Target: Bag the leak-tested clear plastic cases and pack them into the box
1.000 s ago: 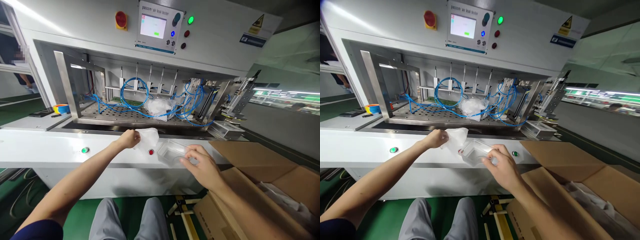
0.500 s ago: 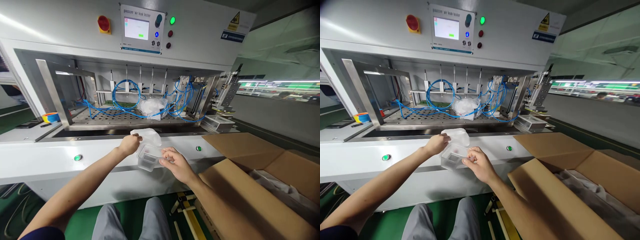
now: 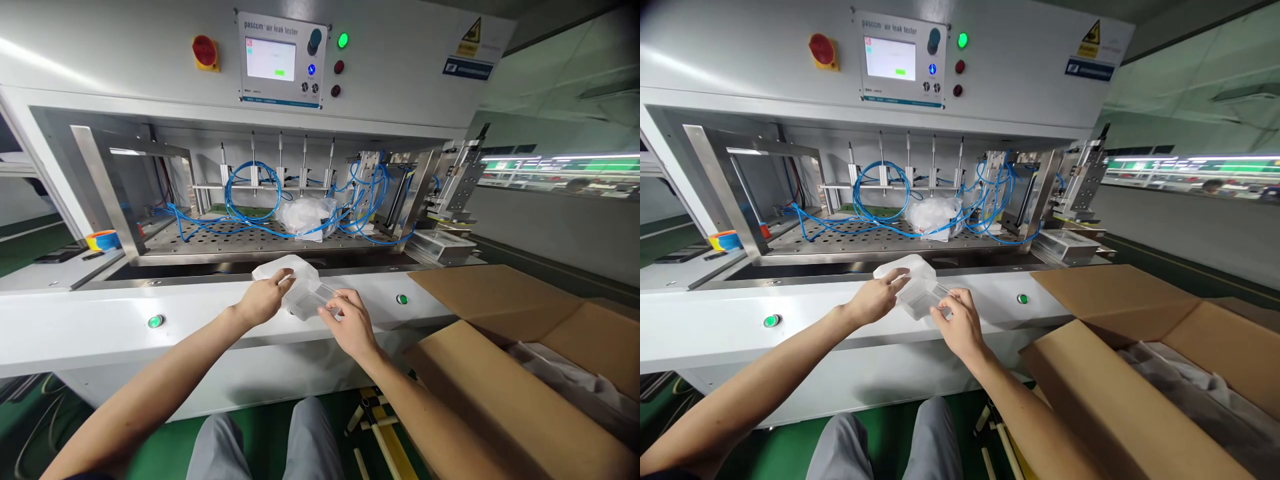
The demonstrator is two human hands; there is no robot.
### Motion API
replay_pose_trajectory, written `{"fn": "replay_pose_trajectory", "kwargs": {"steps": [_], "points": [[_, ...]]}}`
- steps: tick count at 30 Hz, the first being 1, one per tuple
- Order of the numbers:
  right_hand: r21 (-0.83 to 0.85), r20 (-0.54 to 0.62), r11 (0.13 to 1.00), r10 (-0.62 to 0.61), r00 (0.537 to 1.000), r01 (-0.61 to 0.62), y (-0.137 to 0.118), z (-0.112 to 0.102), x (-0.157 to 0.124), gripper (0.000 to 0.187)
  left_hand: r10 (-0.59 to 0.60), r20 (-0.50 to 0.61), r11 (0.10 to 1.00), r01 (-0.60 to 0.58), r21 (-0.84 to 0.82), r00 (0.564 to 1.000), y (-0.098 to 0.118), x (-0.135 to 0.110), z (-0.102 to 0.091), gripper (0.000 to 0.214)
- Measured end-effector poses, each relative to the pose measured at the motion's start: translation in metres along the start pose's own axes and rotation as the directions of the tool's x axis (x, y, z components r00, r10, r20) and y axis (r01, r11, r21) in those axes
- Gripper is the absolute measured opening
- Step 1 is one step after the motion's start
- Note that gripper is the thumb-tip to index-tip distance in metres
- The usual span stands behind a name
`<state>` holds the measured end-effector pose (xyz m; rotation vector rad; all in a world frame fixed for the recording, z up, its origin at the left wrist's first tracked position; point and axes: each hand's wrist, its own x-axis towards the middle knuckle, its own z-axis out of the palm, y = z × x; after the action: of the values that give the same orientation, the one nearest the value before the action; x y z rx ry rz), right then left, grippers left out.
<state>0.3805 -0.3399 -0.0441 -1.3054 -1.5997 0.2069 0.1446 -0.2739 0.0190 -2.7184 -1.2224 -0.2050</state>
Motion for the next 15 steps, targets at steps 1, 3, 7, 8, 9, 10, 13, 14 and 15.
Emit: {"fn": "replay_pose_trajectory", "kwargs": {"steps": [1, 3, 7, 8, 9, 10, 13, 14, 15], "points": [[-0.03, -0.001, 0.999, -0.023, 1.0, 0.023, -0.001, 0.001, 0.0, 0.015, 0.02, 0.002, 1.0, -0.02, -0.025, 1.0, 0.002, 0.0, 0.0, 0.069], [-0.091, 0.002, 0.994, -0.059, 0.998, 0.059, -0.003, 0.002, -0.001, 0.012, 0.064, 0.019, 0.992, -0.061, -0.108, 0.998, 0.005, 0.001, -0.001, 0.074], [-0.177, 0.006, 0.979, -0.102, 0.995, 0.102, -0.011, 0.0, -0.004, 0.009, 0.092, 0.042, 0.957, -0.076, -0.278, 0.995, 0.007, 0.001, -0.003, 0.081], [-0.188, 0.0, 0.976, -0.113, 0.994, 0.111, -0.012, -0.001, -0.004, 0.009, 0.092, 0.04, 0.947, -0.075, -0.313, 0.995, 0.008, 0.001, -0.004, 0.081], [-0.191, -0.006, 0.974, -0.122, 0.992, 0.119, -0.012, -0.001, -0.004, 0.009, 0.096, 0.036, 0.936, -0.078, -0.343, 0.995, 0.009, 0.001, -0.005, 0.081], [-0.182, -0.012, 0.976, -0.124, 0.992, 0.12, -0.012, -0.002, -0.003, 0.009, 0.101, 0.028, 0.928, -0.085, -0.364, 0.994, 0.01, 0.0, -0.005, 0.08], [-0.089, -0.036, 0.995, -0.053, 0.998, 0.05, -0.007, -0.002, 0.001, 0.013, 0.051, -0.004, 0.932, -0.049, -0.358, 0.999, 0.015, -0.001, -0.007, 0.073], [-0.05, -0.045, 0.999, -0.009, 0.999, 0.006, -0.005, -0.001, 0.003, 0.015, 0.017, -0.001, 0.942, -0.016, -0.336, 1.0, 0.017, -0.002, -0.008, 0.07], [-0.014, -0.054, 0.999, 0.038, 0.998, -0.039, -0.002, -0.001, 0.005, 0.016, -0.015, 0.011, 0.951, 0.018, -0.31, 1.0, 0.019, -0.003, -0.009, 0.069]]}}
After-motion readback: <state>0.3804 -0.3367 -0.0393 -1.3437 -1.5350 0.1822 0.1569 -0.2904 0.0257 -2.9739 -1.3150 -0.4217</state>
